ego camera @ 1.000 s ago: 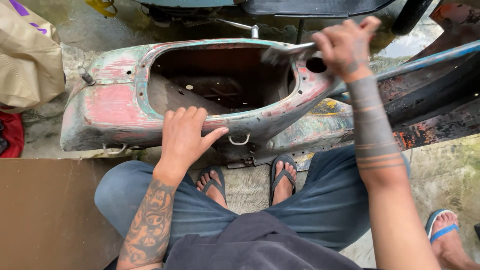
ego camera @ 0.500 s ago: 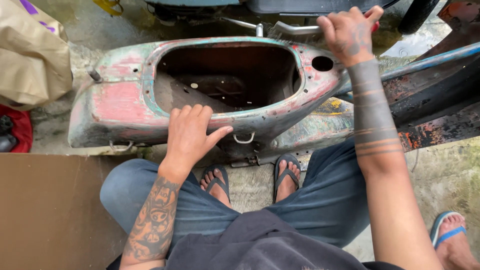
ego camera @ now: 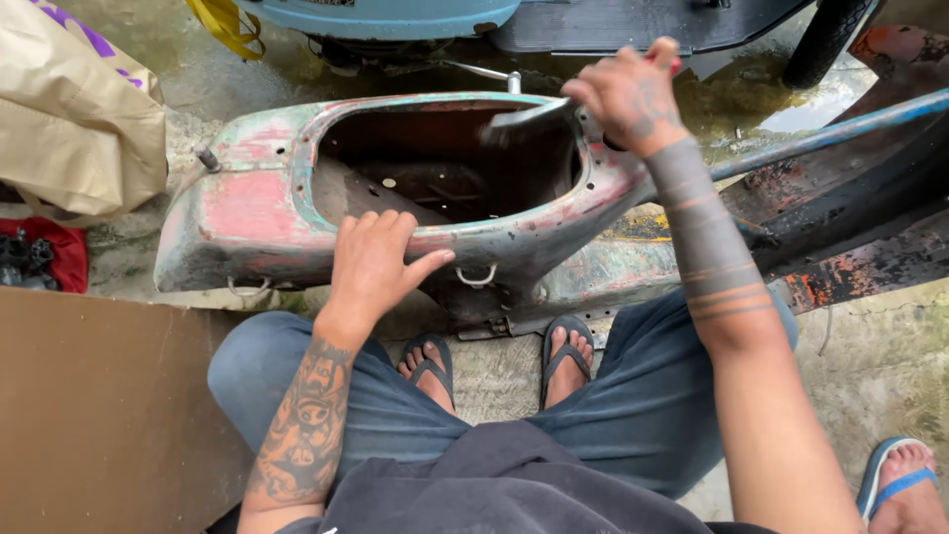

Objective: Cleaning a metal scooter frame using a wire brush to remove rust and debris

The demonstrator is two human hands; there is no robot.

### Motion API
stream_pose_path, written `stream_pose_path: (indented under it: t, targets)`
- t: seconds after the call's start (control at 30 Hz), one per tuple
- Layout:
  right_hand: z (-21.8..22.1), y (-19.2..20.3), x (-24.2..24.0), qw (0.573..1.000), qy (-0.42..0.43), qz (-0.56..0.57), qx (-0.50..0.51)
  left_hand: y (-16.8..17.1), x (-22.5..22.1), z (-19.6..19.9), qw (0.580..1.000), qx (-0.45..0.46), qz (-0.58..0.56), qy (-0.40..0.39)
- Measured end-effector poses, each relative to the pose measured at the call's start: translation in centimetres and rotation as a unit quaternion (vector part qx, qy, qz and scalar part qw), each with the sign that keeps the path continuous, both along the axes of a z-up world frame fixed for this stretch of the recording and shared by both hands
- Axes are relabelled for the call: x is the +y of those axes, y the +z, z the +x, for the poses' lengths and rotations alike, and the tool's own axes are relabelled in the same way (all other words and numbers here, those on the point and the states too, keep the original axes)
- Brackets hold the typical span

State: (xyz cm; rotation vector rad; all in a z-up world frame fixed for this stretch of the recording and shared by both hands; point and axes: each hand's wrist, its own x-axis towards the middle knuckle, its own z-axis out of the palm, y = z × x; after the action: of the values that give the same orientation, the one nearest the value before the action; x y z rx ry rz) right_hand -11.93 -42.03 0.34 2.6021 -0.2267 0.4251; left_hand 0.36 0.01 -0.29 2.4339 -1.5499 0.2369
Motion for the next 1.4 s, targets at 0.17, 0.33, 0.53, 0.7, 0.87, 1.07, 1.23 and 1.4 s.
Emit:
stream_pose_path:
  t: [0.17,0.33,0.53,0.7,0.87,1.07,1.23,1.4]
  targets:
    - [-5.1,-2.0,-8.2,0.965,-0.162,-0.135,-0.153,-0.3,-0.1,0.3,1.0,-0.012,-0.006,0.001]
    - [-11.4,-0.4,-9.0,0.83,-0.201,0.443,-0.272,0.8,-0.4,0.6,0.997,0.031,0.075,-0.007]
    - [-15.3,4.6,-5.5,0.712,-0.244,0.607,-0.254,3.5,-7.2,2.0,0.993,0.04,0.013,-0.107]
    - [-15.2,5.0,-5.5,0.664,-0.253,0.642,-0.29,2.0,-16.7,3.3,0.982,0.046,-0.001,-0.185]
    - [-15.4,3.6,-7.1,0.654,-0.229,0.645,-0.323,-1.1,-24.5,4.0,0.977,-0.066,0.018,-0.202]
    - [-16.2,5.0,-5.5,0.664,-0.236,0.645,-0.294,-3.1,-26.9,4.0,0.974,-0.034,0.108,-0.196]
    - [-16.3,4.4,-6.1,0.671,-0.258,0.637,-0.279,-2.8,-25.5,3.9,0.974,-0.007,0.064,-0.215]
    - [-15.8,4.5,-5.5,0.701,-0.263,0.615,-0.247,-2.2,-25.3,3.6,0.976,0.009,0.031,-0.216]
